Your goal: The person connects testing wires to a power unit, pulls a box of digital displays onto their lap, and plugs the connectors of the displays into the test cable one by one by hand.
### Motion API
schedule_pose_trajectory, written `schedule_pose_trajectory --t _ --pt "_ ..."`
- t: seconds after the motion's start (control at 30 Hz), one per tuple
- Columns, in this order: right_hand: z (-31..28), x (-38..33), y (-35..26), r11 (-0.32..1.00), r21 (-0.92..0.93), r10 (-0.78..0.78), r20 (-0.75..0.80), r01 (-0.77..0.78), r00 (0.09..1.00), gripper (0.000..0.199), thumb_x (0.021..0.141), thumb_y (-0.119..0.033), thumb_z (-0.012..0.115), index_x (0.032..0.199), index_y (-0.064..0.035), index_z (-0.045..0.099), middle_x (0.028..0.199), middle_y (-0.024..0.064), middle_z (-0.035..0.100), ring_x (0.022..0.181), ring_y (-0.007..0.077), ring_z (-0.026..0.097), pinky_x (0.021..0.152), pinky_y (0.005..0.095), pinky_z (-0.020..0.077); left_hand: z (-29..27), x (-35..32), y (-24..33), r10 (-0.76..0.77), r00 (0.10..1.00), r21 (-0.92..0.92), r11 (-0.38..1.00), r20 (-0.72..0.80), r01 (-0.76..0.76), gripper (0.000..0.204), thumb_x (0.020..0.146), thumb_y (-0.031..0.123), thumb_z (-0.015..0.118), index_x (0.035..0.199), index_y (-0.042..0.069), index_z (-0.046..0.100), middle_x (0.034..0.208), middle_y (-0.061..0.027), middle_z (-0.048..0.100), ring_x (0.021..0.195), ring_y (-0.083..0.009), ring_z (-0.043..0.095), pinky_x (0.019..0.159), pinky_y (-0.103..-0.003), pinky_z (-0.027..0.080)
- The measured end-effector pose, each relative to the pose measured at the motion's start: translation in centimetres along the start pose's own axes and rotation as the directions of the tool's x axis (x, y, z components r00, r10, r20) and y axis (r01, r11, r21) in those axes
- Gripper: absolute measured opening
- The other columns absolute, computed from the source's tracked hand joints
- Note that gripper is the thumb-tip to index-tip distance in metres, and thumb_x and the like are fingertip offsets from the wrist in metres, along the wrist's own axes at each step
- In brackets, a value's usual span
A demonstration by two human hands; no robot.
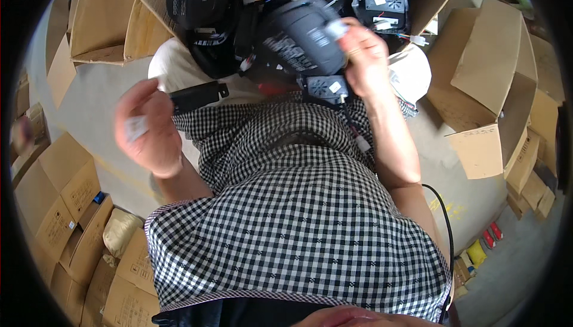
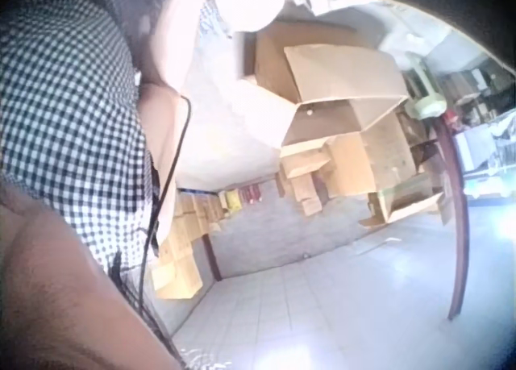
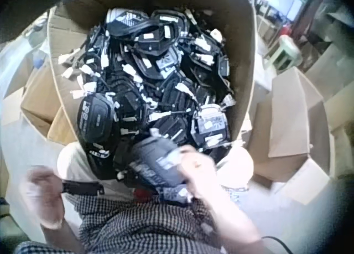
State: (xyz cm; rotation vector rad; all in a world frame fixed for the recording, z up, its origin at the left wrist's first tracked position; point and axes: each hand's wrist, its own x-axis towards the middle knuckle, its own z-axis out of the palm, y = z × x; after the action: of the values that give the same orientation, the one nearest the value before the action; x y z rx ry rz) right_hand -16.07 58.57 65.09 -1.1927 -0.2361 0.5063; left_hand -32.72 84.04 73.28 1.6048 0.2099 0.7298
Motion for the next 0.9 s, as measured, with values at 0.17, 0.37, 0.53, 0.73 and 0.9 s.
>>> schedule_pose_trajectory --t 0.17,0.37,0.53,0.73,0.9 --pt "-5.6 0.9 -1.3 0.841 0.540 0.095 -0.078 -0.038 0.992 0.017 0.092 -0.018 0.059 0.090 -0.0013 0.063 0.095 0.0124 0.067 0.089 0.0269 0.067 0.078 0.0478 0.0579 6.0 0.4 0.0 -0.499 0.815 0.218 0.866 0.295 0.450 0.014 0.091 0.010 0.061 0.098 0.000 0.067 0.068 0.0001 0.061 0.062 -0.0063 0.058 0.058 -0.019 0.046" --pt "-5.2 0.7 -2.2 0.840 0.542 0.049 -0.114 0.021 0.992 0.018 0.091 -0.018 0.060 0.089 -0.0006 0.063 0.092 0.0132 0.067 0.087 0.0267 0.068 0.075 0.0455 0.0590 10.8 2.4 -3.0 -0.789 0.454 0.220 0.571 0.414 0.791 0.033 0.094 0.026 0.056 0.113 -0.001 0.060 0.098 -0.0063 0.067 0.060 -0.0076 0.056 0.057 -0.020 0.043" --pt "-5.5 -0.1 -3.8 0.814 0.581 0.079 -0.116 0.003 0.990 0.014 0.091 -0.016 0.060 0.094 -0.0027 0.062 0.090 0.0098 0.067 0.084 0.0227 0.068 0.073 0.0416 0.0600 11.8 2.9 -4.6 -0.776 0.548 -0.087 0.551 0.312 0.830 0.040 0.092 0.027 0.059 0.117 -0.003 0.056 0.093 -0.0070 0.065 0.050 -0.0104 0.052 0.046 -0.024 0.041" --pt "-5.6 -0.8 -3.5 0.743 0.663 0.106 0.019 -0.092 0.994 0.014 0.092 -0.014 0.059 0.091 -0.0006 0.061 0.090 0.0107 0.066 0.086 0.0234 0.067 0.079 0.0388 0.0569 12.0 3.0 -7.0 -0.834 0.438 -0.620 0.155 0.335 0.769 0.037 0.096 0.028 0.053 0.122 0.002 0.052 0.099 -0.0062 0.064 0.056 -0.0097 0.044 0.052 -0.024 0.036" --pt "-6.9 0.9 -2.4 0.805 0.474 0.433 -0.060 -0.356 0.900 0.017 0.094 -0.016 0.055 0.092 0.0002 0.061 0.084 0.0095 0.066 0.070 0.0170 0.065 0.067 0.0287 0.0573 12.9 1.0 -7.8 -0.628 0.740 -0.652 0.460 0.241 0.602 0.032 0.098 0.023 0.049 0.127 0.008 0.050 0.094 -0.0024 0.059 0.059 -0.0057 0.038 0.055 -0.022 0.034"
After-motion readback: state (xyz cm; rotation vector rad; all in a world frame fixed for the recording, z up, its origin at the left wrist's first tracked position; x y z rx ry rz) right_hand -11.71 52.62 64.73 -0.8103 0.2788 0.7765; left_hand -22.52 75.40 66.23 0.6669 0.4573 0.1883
